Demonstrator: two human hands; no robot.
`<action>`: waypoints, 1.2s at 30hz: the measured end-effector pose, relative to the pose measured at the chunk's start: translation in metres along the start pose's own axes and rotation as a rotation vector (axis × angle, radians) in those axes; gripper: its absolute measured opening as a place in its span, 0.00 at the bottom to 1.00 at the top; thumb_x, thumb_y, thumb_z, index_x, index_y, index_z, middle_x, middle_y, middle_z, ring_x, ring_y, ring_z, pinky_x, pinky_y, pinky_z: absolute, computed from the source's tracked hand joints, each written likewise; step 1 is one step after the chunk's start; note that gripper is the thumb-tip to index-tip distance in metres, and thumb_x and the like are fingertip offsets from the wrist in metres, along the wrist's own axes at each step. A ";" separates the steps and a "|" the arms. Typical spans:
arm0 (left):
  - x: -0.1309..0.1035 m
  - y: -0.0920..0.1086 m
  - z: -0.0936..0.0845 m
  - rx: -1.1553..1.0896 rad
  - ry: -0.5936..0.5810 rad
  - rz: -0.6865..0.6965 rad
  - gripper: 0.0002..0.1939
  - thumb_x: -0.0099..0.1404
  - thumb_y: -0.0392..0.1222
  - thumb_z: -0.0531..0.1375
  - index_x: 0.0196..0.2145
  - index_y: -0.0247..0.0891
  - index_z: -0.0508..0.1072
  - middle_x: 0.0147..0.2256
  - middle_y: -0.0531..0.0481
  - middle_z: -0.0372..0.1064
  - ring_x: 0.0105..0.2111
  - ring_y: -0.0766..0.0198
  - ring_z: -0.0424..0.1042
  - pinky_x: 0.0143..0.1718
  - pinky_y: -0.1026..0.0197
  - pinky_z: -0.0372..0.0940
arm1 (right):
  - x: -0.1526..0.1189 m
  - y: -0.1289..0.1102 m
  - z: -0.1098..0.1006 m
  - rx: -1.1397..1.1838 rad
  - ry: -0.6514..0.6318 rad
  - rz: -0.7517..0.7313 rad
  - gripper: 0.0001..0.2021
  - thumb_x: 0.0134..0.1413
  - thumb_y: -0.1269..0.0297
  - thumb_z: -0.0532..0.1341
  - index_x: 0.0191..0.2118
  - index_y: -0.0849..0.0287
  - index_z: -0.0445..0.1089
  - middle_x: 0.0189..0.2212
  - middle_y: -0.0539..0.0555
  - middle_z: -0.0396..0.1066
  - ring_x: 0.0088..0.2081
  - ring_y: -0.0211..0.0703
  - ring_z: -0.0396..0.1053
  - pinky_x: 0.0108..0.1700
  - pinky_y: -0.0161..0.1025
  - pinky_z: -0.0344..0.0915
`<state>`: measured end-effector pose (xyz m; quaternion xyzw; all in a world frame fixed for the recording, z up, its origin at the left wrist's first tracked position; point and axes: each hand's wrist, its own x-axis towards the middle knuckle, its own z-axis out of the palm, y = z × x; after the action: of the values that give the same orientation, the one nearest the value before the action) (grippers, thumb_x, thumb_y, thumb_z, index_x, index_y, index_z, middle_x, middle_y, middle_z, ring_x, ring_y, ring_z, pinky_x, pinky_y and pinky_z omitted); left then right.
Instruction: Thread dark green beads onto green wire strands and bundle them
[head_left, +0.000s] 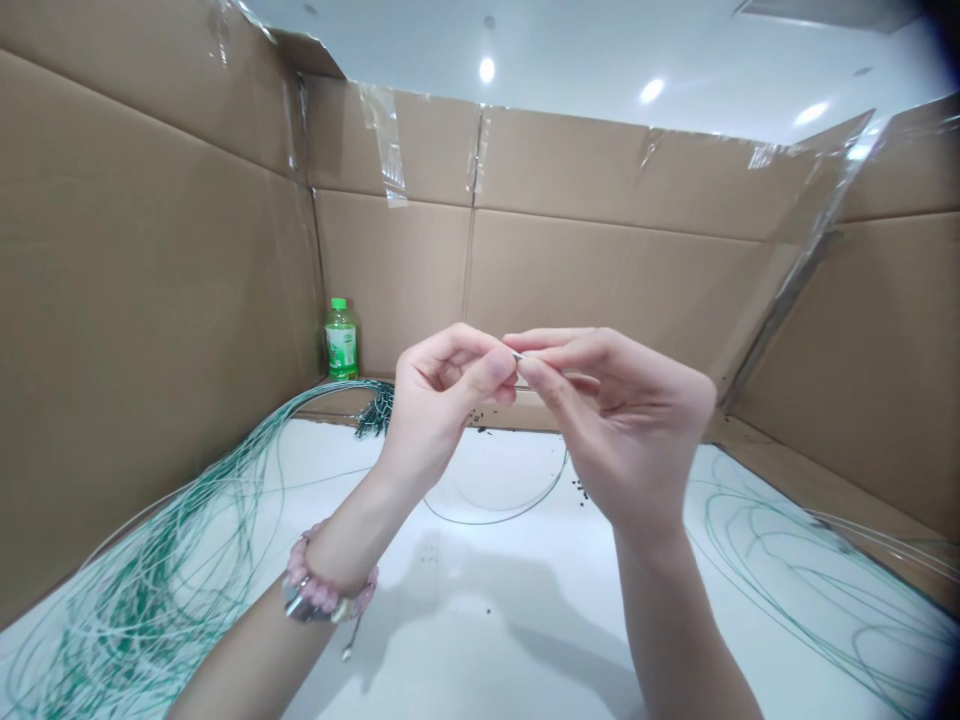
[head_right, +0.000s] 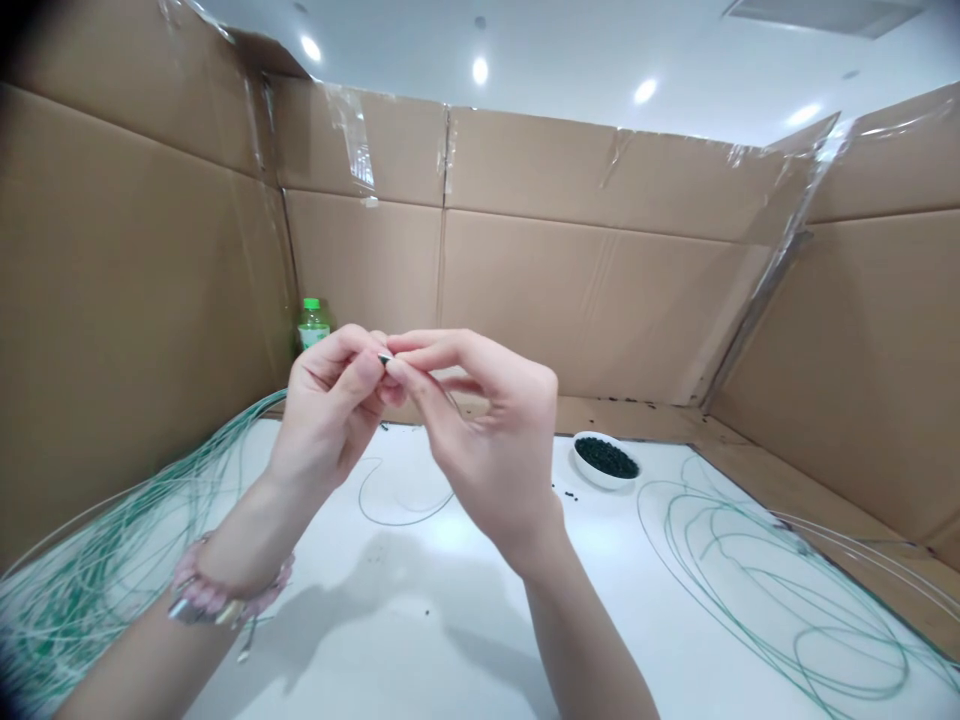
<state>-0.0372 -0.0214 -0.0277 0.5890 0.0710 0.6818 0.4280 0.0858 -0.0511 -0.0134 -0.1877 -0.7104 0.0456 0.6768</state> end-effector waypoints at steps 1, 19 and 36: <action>0.000 -0.001 0.000 0.014 -0.005 0.019 0.09 0.55 0.46 0.66 0.25 0.39 0.74 0.21 0.57 0.68 0.22 0.75 0.67 0.26 0.73 0.65 | 0.001 0.000 -0.001 0.042 -0.013 0.032 0.07 0.53 0.76 0.63 0.30 0.55 0.73 0.33 0.47 0.77 0.32 0.34 0.74 0.32 0.32 0.75; 0.002 -0.013 -0.003 0.008 -0.022 0.236 0.03 0.60 0.40 0.63 0.31 0.44 0.79 0.26 0.56 0.71 0.24 0.77 0.69 0.27 0.74 0.67 | 0.001 0.011 0.008 0.211 0.106 0.199 0.04 0.45 0.72 0.68 0.24 0.58 0.74 0.18 0.44 0.71 0.20 0.30 0.69 0.18 0.24 0.64; 0.002 -0.004 -0.004 0.131 -0.122 0.342 0.03 0.62 0.37 0.61 0.31 0.39 0.75 0.25 0.55 0.69 0.25 0.72 0.71 0.24 0.70 0.70 | 0.002 0.017 0.005 0.451 -0.033 0.269 0.03 0.48 0.68 0.67 0.26 0.56 0.76 0.19 0.46 0.74 0.20 0.30 0.69 0.15 0.24 0.61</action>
<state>-0.0387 -0.0154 -0.0297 0.6594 -0.0122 0.7015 0.2699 0.0845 -0.0340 -0.0174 -0.1243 -0.6620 0.2954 0.6775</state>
